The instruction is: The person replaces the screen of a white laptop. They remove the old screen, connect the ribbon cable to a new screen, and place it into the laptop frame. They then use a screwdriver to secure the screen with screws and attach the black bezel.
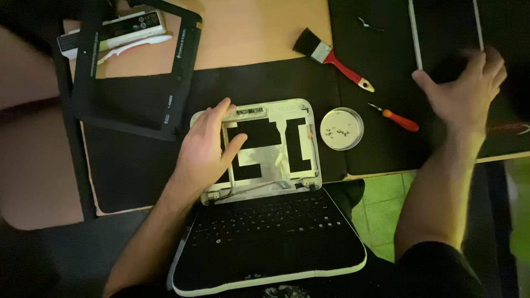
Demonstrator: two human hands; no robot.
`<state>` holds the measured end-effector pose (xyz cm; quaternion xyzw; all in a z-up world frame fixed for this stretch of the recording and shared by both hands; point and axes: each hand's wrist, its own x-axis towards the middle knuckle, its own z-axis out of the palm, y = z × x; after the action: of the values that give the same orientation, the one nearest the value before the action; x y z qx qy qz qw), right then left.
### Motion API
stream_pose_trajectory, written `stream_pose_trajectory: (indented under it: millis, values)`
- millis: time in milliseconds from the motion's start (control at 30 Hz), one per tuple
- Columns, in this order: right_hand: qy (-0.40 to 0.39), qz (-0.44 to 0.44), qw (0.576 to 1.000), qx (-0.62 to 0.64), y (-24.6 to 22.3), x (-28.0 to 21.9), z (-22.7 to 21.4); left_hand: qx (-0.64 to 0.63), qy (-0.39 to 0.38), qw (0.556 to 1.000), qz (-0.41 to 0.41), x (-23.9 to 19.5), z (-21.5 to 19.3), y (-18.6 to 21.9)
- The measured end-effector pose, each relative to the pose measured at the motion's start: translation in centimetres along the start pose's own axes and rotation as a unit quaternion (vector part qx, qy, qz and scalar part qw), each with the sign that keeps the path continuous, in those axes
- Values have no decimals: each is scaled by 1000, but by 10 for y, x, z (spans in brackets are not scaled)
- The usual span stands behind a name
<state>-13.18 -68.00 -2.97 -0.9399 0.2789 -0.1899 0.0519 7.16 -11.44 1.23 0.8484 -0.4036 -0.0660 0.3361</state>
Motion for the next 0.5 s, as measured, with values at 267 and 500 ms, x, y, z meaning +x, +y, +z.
stream_pose_trajectory:
  millis: [267, 500]
  values:
    - [-161, 75, 984, -10, -44, 51, -42, -15, -1, 1000, -24, 1, 6, -5]
    - [-205, 137, 968, -42, -79, 54, -65, -34, 7, 999, -13, -2, 7, -6]
